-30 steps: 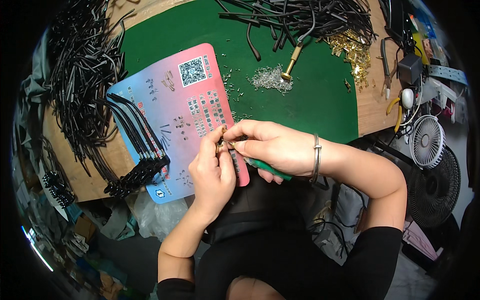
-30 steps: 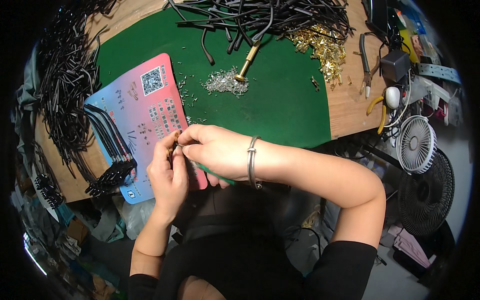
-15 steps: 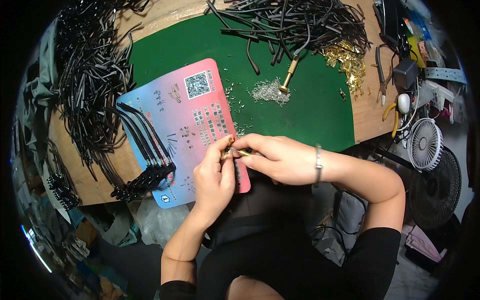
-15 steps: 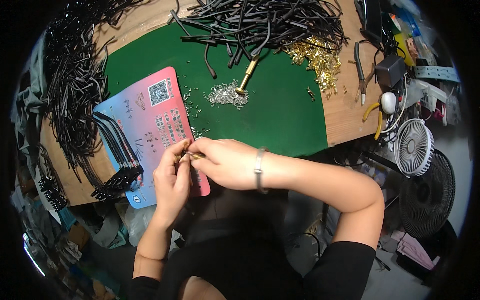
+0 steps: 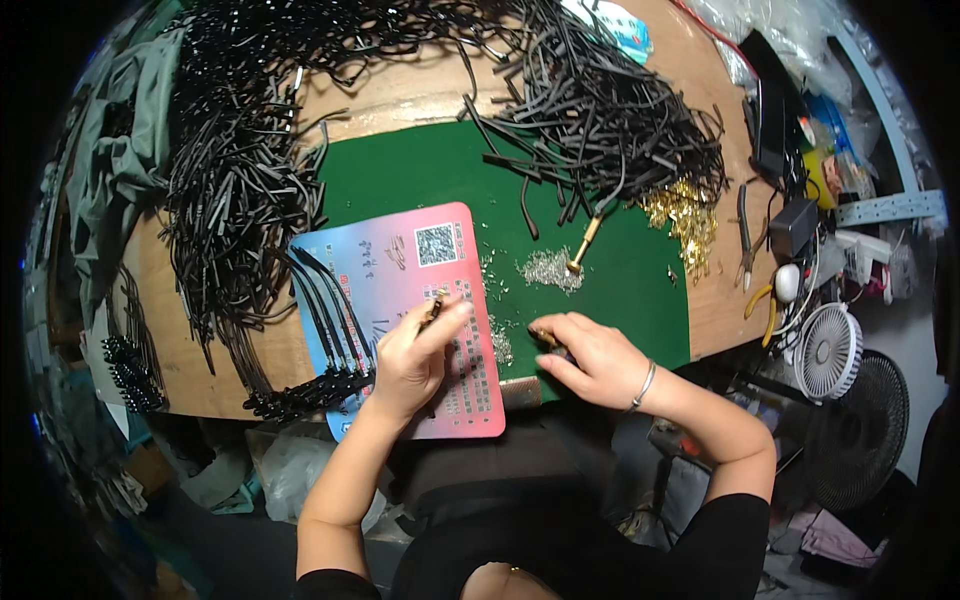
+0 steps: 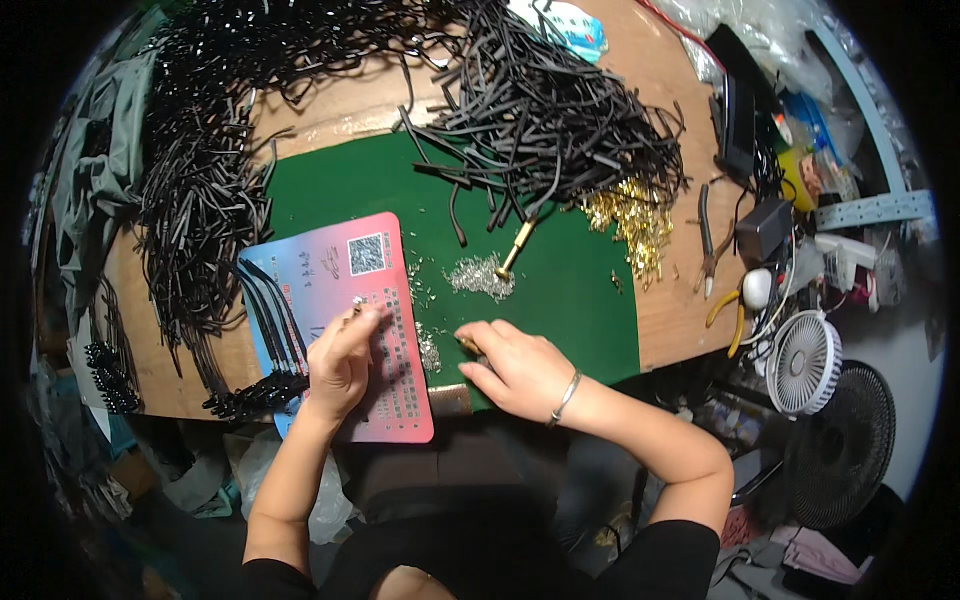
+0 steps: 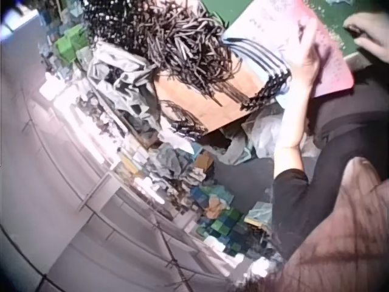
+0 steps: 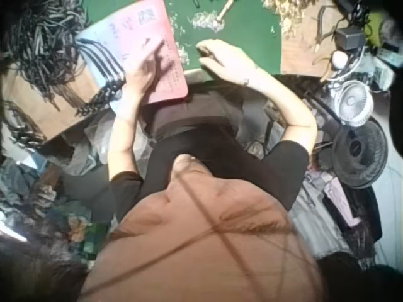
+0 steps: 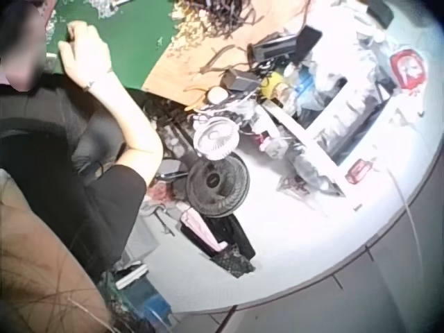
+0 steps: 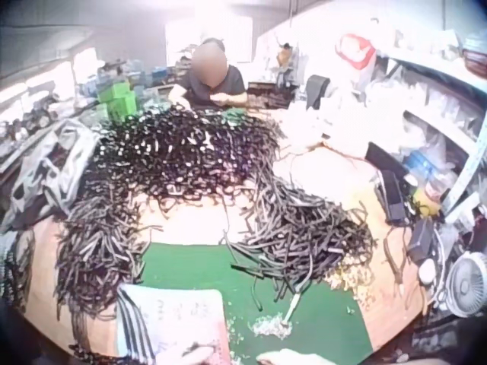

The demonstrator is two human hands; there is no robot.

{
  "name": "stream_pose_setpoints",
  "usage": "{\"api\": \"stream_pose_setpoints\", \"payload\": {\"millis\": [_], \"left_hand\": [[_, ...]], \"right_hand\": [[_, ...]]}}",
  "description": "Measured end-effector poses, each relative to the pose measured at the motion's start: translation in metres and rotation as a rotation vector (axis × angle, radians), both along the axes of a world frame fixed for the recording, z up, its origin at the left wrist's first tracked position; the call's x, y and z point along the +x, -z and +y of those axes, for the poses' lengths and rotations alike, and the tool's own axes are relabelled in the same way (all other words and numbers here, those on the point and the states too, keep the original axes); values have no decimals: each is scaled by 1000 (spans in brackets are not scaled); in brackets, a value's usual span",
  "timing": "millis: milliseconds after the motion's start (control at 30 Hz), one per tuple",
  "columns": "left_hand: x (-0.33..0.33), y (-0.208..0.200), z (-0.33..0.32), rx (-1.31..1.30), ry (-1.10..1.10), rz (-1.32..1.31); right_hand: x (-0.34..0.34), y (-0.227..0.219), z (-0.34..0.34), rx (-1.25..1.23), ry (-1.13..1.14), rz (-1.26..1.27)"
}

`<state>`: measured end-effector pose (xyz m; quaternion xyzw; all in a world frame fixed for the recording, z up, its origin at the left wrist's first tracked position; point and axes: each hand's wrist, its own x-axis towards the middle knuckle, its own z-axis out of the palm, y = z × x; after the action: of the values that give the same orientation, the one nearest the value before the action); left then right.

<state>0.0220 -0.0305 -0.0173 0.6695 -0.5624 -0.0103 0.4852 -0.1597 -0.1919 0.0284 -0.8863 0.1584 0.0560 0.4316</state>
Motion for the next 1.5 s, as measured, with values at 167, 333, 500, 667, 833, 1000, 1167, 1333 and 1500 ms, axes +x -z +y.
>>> {"api": "stream_pose_setpoints", "payload": {"millis": [167,333,500,667,833,1000,1167,1333,1500], "left_hand": [[-6,-17,5,217,22,500],[-13,-34,40,247,137,1262],[-15,-56,37,215,470,1658],[-34,-38,37,249,88,1446],[-35,-32,29,281,-41,1266],[-25,-30,12,396,-229,290],[-32,-26,25,367,-286,201],[-38,-15,35,291,-378,645],[-44,-29,12,267,-344,999]], "right_hand": [[2,-8,-4,166,105,58],[46,-28,-23,294,48,157],[206,-24,-112,-694,243,-120],[274,4,-176,-830,380,104],[244,-31,-150,-800,221,84],[151,-73,-111,-36,307,12],[45,-86,-43,500,206,62],[-16,-30,16,1104,312,327],[-13,5,51,717,116,116]]}}
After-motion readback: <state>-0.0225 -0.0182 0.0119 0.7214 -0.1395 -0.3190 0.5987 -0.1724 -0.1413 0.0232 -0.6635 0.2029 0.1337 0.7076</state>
